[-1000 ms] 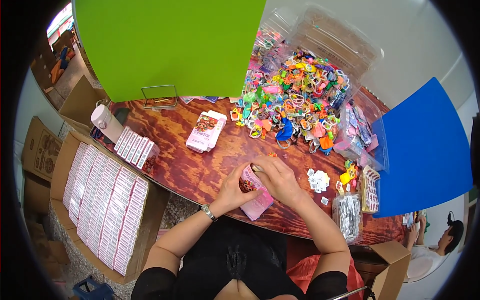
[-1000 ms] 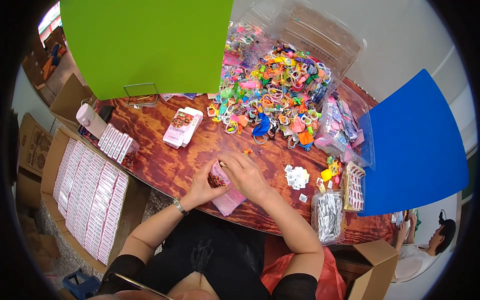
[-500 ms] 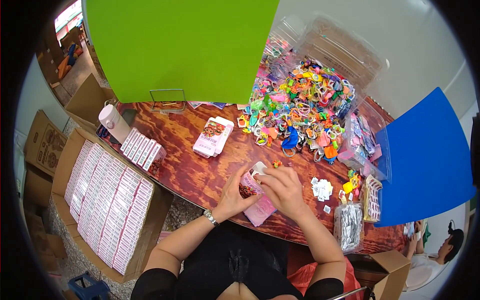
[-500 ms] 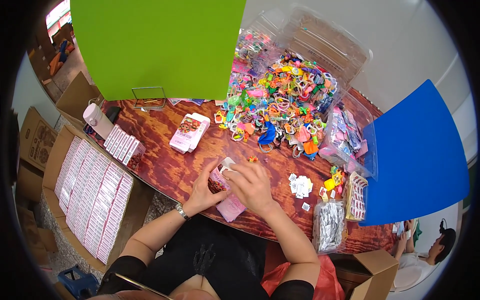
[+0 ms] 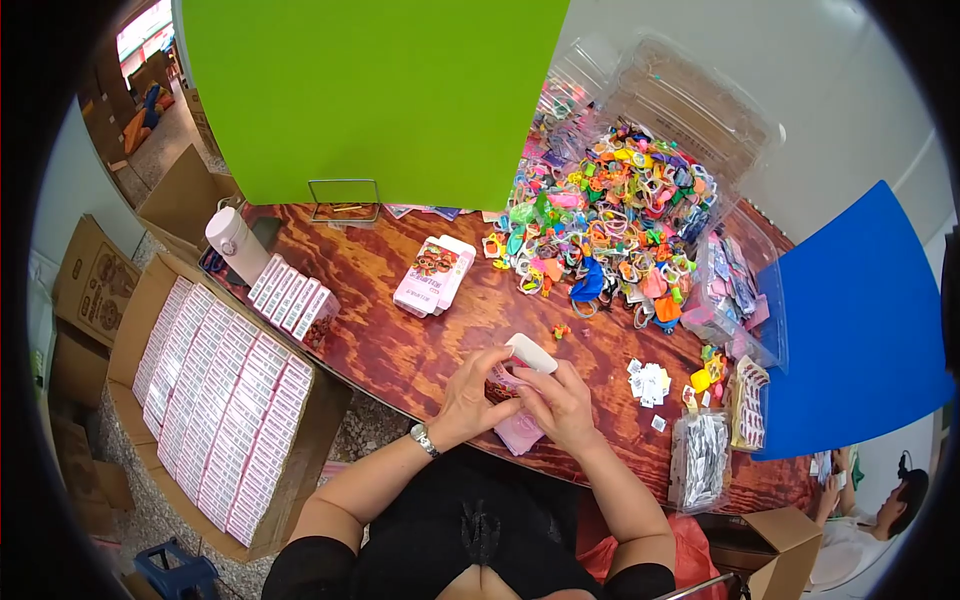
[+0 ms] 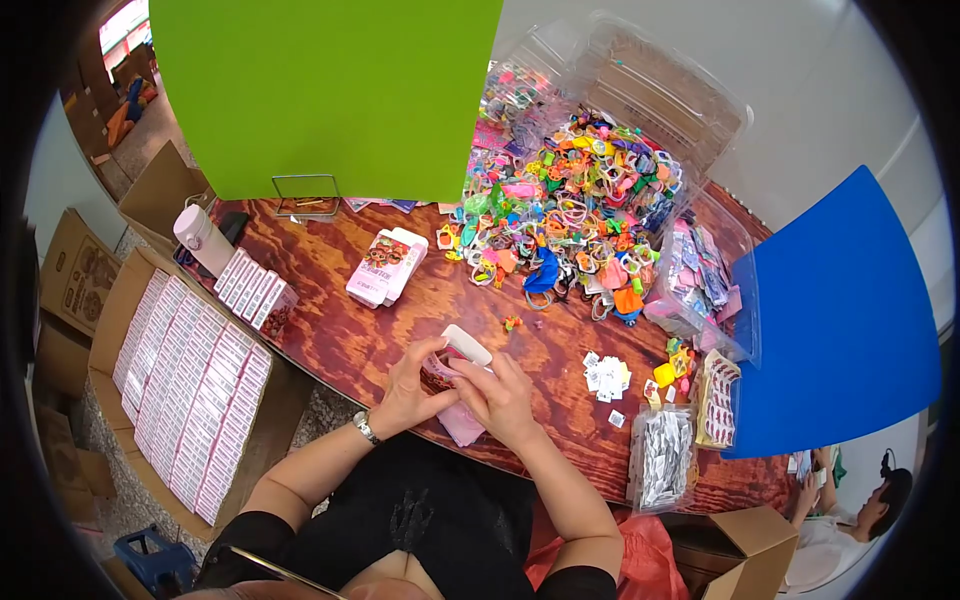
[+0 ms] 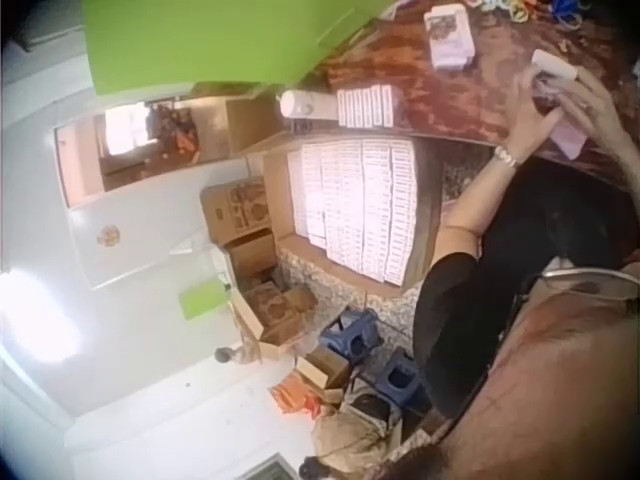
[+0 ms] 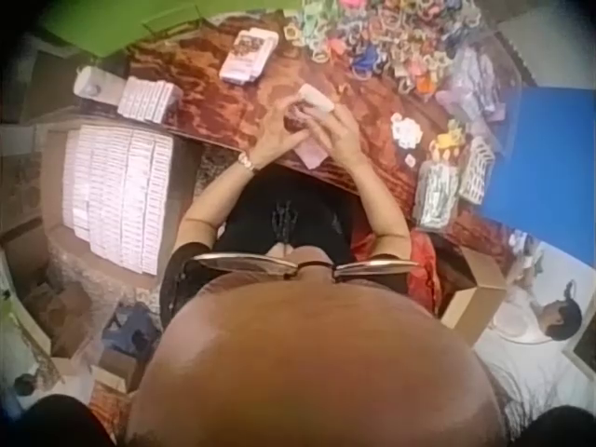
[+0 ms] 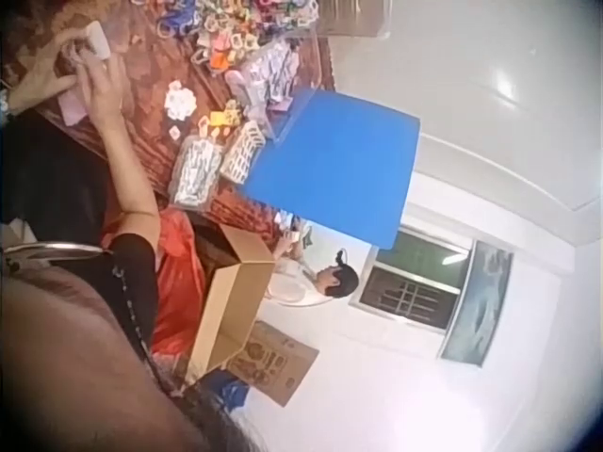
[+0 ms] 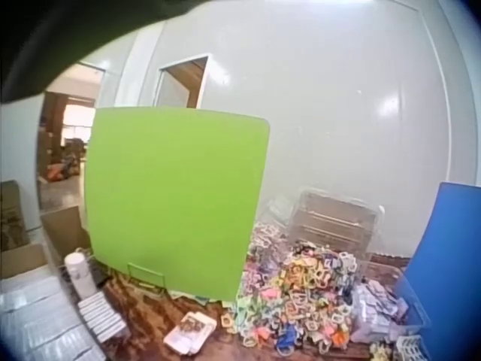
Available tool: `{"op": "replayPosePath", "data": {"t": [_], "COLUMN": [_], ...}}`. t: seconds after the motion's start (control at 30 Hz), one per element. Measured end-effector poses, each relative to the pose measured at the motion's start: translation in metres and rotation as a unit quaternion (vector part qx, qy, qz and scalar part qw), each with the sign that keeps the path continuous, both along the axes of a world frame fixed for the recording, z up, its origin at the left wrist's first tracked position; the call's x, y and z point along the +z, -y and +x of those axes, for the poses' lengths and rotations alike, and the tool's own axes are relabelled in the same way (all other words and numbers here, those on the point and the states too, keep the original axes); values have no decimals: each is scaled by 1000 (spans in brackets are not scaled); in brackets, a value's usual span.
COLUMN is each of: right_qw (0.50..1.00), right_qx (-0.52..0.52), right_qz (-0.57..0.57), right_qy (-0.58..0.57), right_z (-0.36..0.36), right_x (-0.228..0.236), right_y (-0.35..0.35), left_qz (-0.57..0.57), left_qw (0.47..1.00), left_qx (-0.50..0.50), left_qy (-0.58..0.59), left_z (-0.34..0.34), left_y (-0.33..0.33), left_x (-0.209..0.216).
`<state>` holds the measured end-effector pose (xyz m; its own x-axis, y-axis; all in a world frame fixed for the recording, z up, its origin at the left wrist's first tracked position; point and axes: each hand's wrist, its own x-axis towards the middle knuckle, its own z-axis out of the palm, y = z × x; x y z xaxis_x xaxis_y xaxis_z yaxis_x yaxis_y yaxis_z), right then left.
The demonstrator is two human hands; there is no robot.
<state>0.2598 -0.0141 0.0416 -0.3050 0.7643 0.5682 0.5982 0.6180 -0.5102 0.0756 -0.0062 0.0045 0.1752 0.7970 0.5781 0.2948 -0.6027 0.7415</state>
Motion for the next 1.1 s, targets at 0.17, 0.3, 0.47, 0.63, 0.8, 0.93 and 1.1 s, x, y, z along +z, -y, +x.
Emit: {"op": "replayPosePath", "data": {"t": [0.17,0.3,0.47,0.63,0.8,0.93,1.1], "right_qw": [989,993,999,928,999,997,986], "right_qx": [32,-6,23,-71,3,36,-16], "right_qz": [-125,-58,-7,-203,38,-17,-128], "right_qy": [78,-102,-34,-304,-39,-59,-103], "right_z": [0,-8,2,-14,-5,-6,-14], "right_x": [15,7,1,12,18,26,35], "right_y": [4,10,8,11,2,4,5], "left_qz": [43,-34,-10,13,-52,-22,-12], "left_qw": [998,999,1000,1000,997,998,995], "left_qx": [-15,-7,-8,-17,5,13,20], "left_qy": [-39,4,17,-6,47,-60,-99], "left_z": [-5,-6,-6,-8,-4,-12,-13], "left_y": [-3,-1,1,-1,6,4,5], "left_x": [-5,-7,-7,-10,-3,8,8]}}
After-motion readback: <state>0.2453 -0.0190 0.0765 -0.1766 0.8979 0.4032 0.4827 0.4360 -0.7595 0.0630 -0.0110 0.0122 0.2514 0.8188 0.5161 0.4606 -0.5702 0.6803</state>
